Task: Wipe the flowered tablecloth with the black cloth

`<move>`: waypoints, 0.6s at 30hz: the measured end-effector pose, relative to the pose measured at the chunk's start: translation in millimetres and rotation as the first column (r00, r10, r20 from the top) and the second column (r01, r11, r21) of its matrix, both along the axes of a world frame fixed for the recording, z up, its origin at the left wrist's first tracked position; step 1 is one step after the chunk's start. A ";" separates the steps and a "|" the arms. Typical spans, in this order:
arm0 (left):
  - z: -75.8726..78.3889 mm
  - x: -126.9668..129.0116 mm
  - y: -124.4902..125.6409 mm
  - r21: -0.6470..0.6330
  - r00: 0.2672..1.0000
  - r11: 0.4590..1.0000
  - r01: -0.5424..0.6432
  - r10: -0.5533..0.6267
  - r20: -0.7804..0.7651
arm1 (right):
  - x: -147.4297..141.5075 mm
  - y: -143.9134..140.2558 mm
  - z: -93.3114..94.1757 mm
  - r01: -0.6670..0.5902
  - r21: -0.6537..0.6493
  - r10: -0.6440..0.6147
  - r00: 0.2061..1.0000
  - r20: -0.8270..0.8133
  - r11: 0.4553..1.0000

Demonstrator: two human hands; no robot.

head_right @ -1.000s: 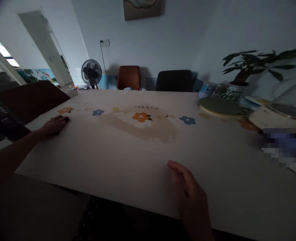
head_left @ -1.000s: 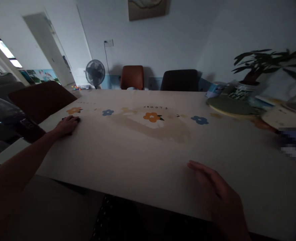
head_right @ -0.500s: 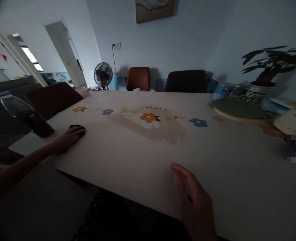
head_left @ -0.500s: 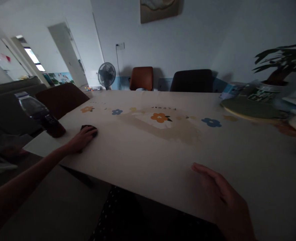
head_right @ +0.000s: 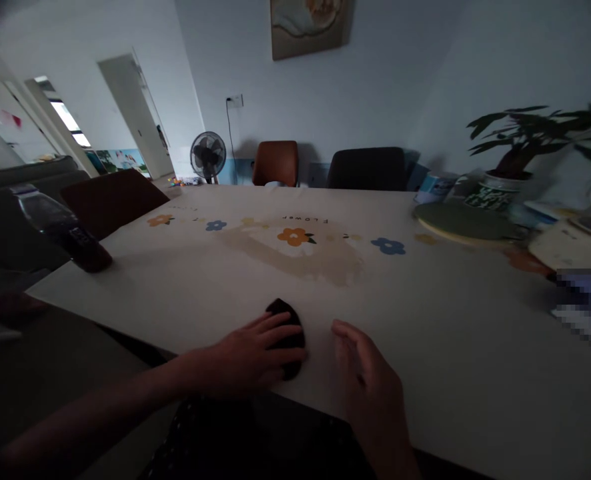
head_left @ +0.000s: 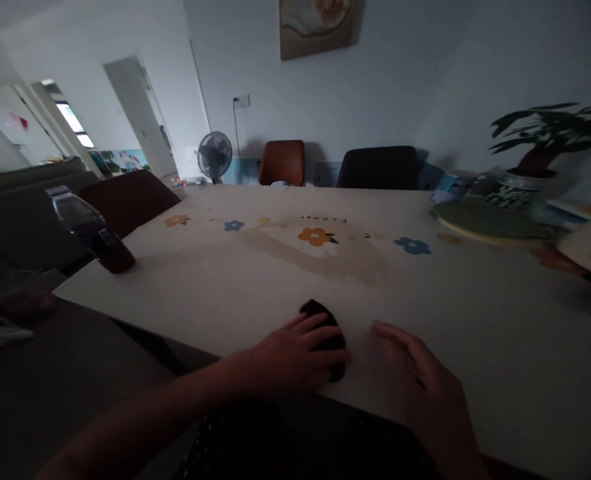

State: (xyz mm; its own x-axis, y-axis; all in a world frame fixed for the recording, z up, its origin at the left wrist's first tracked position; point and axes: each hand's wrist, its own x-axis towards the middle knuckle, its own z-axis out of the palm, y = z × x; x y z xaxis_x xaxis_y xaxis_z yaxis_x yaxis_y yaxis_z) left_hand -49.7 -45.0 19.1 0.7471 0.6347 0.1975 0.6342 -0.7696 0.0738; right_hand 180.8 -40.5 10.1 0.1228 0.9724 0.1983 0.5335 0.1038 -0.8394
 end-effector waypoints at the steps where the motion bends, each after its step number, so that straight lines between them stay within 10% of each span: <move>1: -0.3 8.2 0.9 0.013 1.000 1.000 0.022 -0.022 0.002 | 0.1 0.0 0.6 0.002 -0.006 -0.002 1.000 0.007 1.000; 8: -7.3 -23.9 5.3 -0.001 1.000 1.000 -0.021 0.021 -0.018 | 3.5 -1.9 -1.3 -0.008 -0.039 0.008 1.000 -0.007 0.999; 18: -14.6 -217.5 67.7 -0.026 0.860 0.863 -0.504 0.499 -0.101 | 1.7 -4.5 1.3 -0.010 -0.042 0.010 1.000 -0.003 0.999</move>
